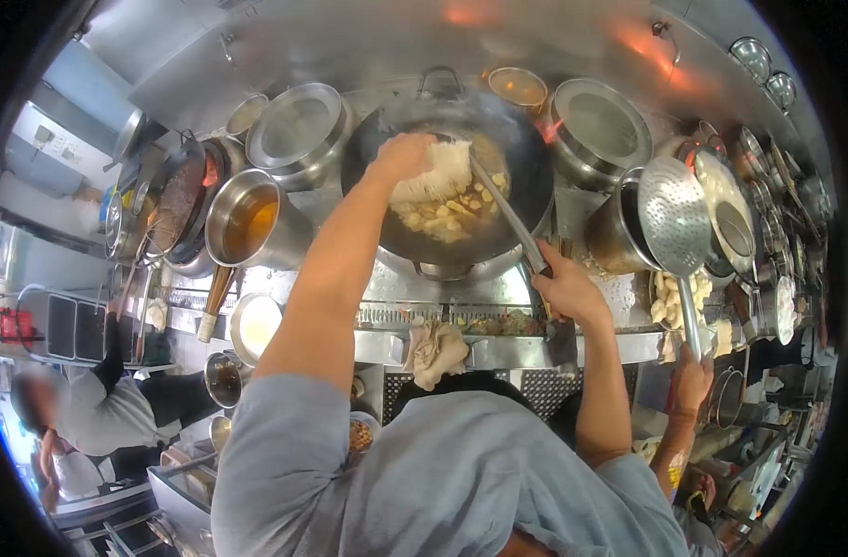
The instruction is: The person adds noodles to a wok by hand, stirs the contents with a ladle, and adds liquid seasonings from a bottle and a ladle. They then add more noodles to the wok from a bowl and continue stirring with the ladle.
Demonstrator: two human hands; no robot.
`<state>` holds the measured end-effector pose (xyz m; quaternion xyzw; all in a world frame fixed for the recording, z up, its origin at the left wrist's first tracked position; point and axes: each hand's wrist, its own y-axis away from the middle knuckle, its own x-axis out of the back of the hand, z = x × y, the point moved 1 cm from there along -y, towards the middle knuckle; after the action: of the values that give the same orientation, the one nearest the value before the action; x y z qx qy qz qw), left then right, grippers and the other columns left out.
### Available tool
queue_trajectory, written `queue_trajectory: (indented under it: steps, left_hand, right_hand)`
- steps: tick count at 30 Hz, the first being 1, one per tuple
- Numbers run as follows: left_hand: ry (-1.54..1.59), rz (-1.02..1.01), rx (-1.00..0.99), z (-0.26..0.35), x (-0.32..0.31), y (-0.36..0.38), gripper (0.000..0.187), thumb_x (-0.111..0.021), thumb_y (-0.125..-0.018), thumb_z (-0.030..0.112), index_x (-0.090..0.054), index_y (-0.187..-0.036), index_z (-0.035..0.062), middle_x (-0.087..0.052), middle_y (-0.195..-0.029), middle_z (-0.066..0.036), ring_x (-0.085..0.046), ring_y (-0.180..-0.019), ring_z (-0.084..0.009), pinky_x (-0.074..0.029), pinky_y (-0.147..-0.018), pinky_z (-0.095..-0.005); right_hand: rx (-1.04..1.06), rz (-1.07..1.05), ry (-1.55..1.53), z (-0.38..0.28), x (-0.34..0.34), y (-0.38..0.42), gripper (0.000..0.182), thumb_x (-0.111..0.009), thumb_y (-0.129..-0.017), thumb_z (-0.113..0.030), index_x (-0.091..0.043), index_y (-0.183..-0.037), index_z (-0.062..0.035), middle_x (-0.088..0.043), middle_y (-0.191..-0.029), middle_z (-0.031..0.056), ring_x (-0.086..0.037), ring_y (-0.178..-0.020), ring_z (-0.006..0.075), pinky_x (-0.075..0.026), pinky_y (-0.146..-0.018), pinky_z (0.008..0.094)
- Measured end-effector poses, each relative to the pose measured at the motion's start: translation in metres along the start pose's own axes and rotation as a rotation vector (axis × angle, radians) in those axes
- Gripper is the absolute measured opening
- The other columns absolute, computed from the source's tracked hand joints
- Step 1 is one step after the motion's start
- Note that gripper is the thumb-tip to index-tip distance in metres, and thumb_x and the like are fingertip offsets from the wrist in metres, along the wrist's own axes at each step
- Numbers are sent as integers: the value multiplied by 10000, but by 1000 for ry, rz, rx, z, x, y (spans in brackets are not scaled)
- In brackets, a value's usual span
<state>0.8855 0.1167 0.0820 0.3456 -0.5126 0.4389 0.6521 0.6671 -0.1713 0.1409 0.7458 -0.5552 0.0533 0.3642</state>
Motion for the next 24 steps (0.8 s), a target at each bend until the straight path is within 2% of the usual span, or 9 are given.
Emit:
queue_trajectory:
  steps: [2,4,5,8,11,15,18,21,24]
  left_hand:
    - [-23,11,-111,8,-8,23,504,-732,-721,210,-613,-1210,180,-653,-1121,-154,-609,-1052,-356,-491,-879,-445]
    - [38,-56,-85,26,-23,67,455,-685,-717,124,-631,-1164,191,-673,-1062,-141,-632,-994,-352,-502,-833,-457]
    - [4,-35,-78,35,-30,86,445,-650,-724,83,-635,-1154,199,-679,-1034,-138,-638,-976,-349,-505,-823,-454]
    - [33,-18,-25,41,-50,116,454,-579,-740,11,-641,-1139,219,-684,-1003,-143,-645,-954,-345,-511,-804,-449]
    - [73,3,-3,34,-65,114,467,-551,-751,-6,-639,-1140,236,-684,-994,-156,-647,-939,-352,-512,-794,-450]
    - [71,-21,58,36,-60,110,471,-556,-754,3,-631,-1153,241,-686,-979,-154,-649,-916,-365,-511,-789,-458]
    - [82,38,-12,27,-62,104,433,-613,-752,58,-625,-1149,230,-687,-963,-144,-648,-906,-367,-512,-782,-458]
    - [72,-14,-8,13,-20,71,405,-679,-740,129,-623,-1130,219,-684,-978,-139,-644,-925,-362,-509,-787,-458]
    - [79,80,53,-1,6,19,411,-704,-746,178,-610,-1143,125,-659,-1073,-171,-623,-1005,-355,-490,-857,-450]
  right_hand:
    - [65,43,36,4,3,4,626,-531,-824,-115,-389,-1433,-91,-587,-701,120,-545,-461,182,-438,-448,342]
    - [208,118,101,24,6,3,620,-535,-824,-119,-400,-1428,-108,-599,-714,133,-578,-520,216,-466,-511,361]
    - [196,139,154,13,10,21,626,-556,-819,-131,-404,-1426,-131,-631,-771,169,-621,-664,289,-491,-643,390]
    - [-63,48,61,-20,21,63,625,-575,-813,-140,-419,-1418,-151,-656,-843,201,-636,-784,341,-488,-745,400]
    - [132,63,204,6,17,53,618,-583,-815,-136,-429,-1413,-134,-663,-857,198,-646,-776,329,-491,-736,394]
    - [119,45,204,-8,8,61,598,-577,-826,-136,-436,-1406,-94,-667,-845,196,-646,-747,322,-493,-747,389]
    - [98,48,246,1,-2,54,596,-577,-834,-137,-431,-1411,-95,-654,-793,167,-634,-669,282,-505,-681,374]
    - [-6,-2,45,-9,14,65,609,-574,-847,-137,-405,-1432,-105,-608,-703,119,-564,-521,203,-474,-526,347]
    - [-68,-68,-95,0,16,55,638,-563,-859,-122,-358,-1463,-117,-530,-624,67,-467,-433,134,-394,-407,304]
